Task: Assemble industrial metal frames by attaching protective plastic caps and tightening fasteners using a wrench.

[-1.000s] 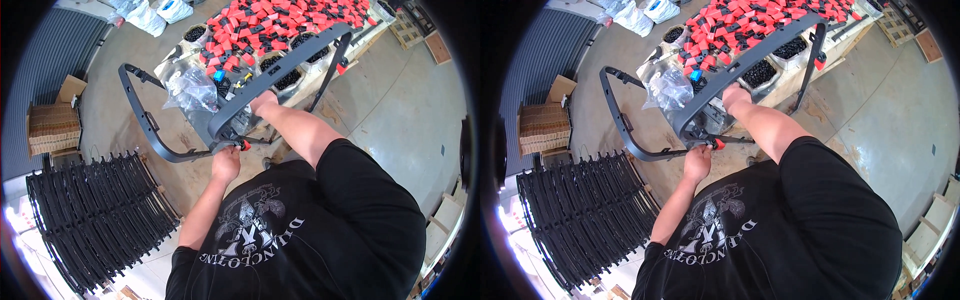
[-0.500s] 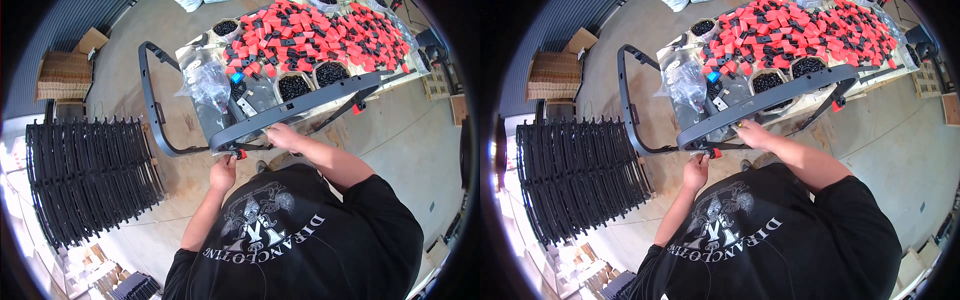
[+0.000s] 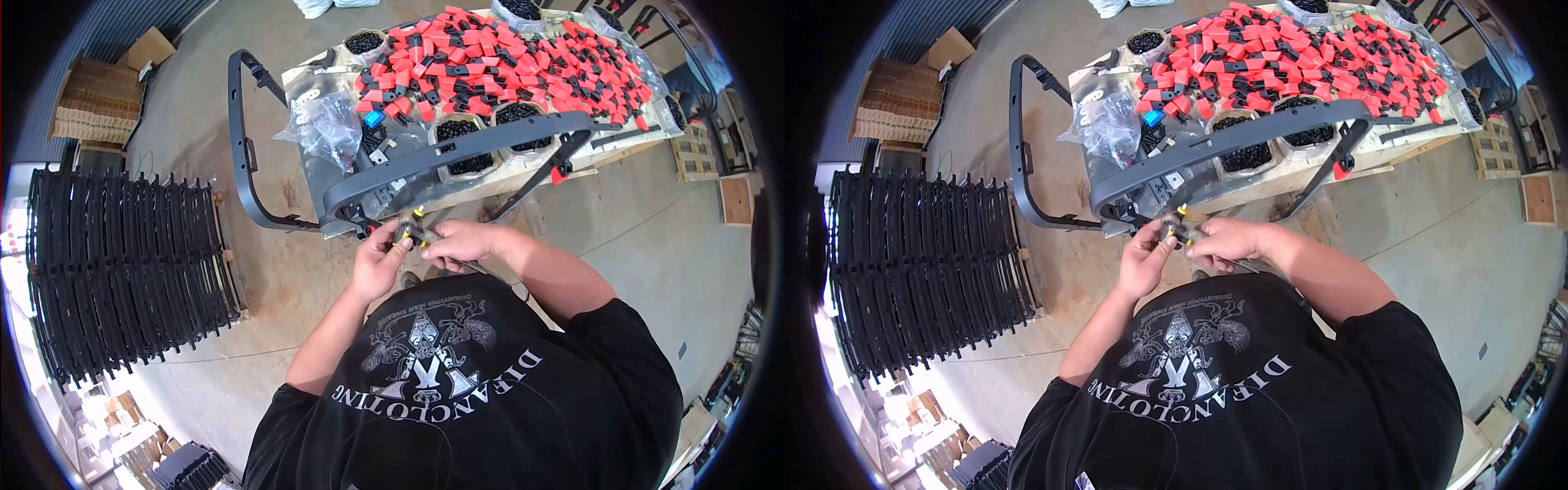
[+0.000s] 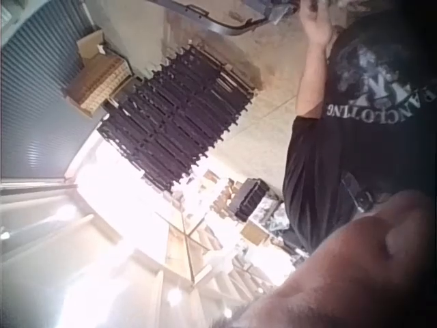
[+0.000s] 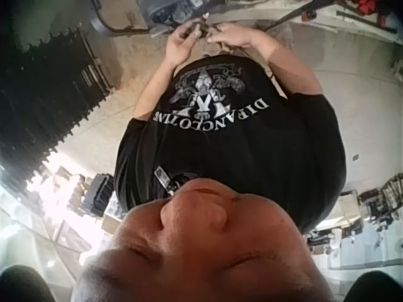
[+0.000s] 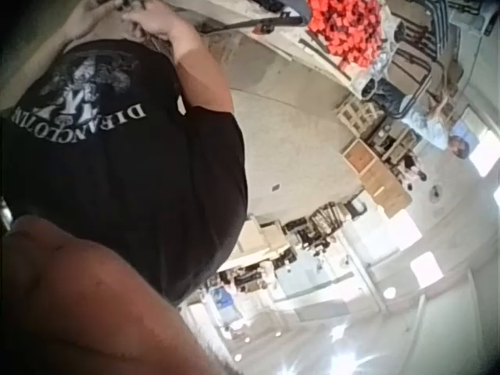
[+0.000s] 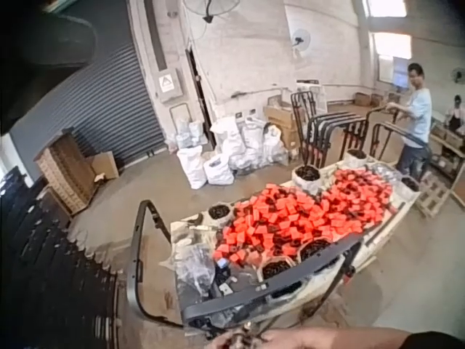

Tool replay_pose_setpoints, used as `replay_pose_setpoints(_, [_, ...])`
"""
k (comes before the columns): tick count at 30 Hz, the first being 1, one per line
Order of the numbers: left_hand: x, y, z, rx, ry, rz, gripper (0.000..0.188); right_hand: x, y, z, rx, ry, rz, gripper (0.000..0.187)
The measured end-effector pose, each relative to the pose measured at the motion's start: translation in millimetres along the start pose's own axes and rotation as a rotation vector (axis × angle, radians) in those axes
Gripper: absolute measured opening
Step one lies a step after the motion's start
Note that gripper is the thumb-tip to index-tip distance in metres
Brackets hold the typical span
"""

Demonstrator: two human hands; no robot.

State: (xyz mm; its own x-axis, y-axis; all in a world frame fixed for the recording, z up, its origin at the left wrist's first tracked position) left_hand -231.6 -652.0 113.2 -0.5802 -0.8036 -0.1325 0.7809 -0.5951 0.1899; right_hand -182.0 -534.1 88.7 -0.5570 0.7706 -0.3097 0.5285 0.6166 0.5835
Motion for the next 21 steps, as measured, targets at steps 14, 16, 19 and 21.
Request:
replay_pose_setpoints(14, [147.0,68.3,-50.2,-0.065,0.302,0.578,0.018,-14.4,31.2,123.4,0.150,-0.368,0.877,0.008])
replay_pose_setpoints(16, [152.1,54.0,-71.9,0.004,0.363,0.583,0.018,-31.3,30.8,124.1,0.151,-0.386,0.847,0.010])
replay_pose_setpoints(19, [158.0,41.3,-84.7,0.033,0.454,0.628,0.022,-46.9,35.7,117.9,0.062,-0.194,0.867,0.013])
replay_pose_setpoints(21, [157.2,36.0,-80.8,0.037,0.450,0.611,0.023,-49.5,36.6,121.3,0.024,-0.172,0.879,0.013])
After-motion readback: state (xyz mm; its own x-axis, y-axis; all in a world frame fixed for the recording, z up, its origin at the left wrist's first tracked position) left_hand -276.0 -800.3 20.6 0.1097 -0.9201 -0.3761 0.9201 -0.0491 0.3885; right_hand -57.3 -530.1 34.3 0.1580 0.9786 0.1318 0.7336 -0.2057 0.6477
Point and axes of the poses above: each hand's wrist, its own y-axis away from the middle knuckle, its own x-axis out of the back of the hand, z = x × y, the point moved 10 cm from there along -y, towards the middle knuckle, and after that the axes turned 3 degrees about y, right-handed, at the moved point
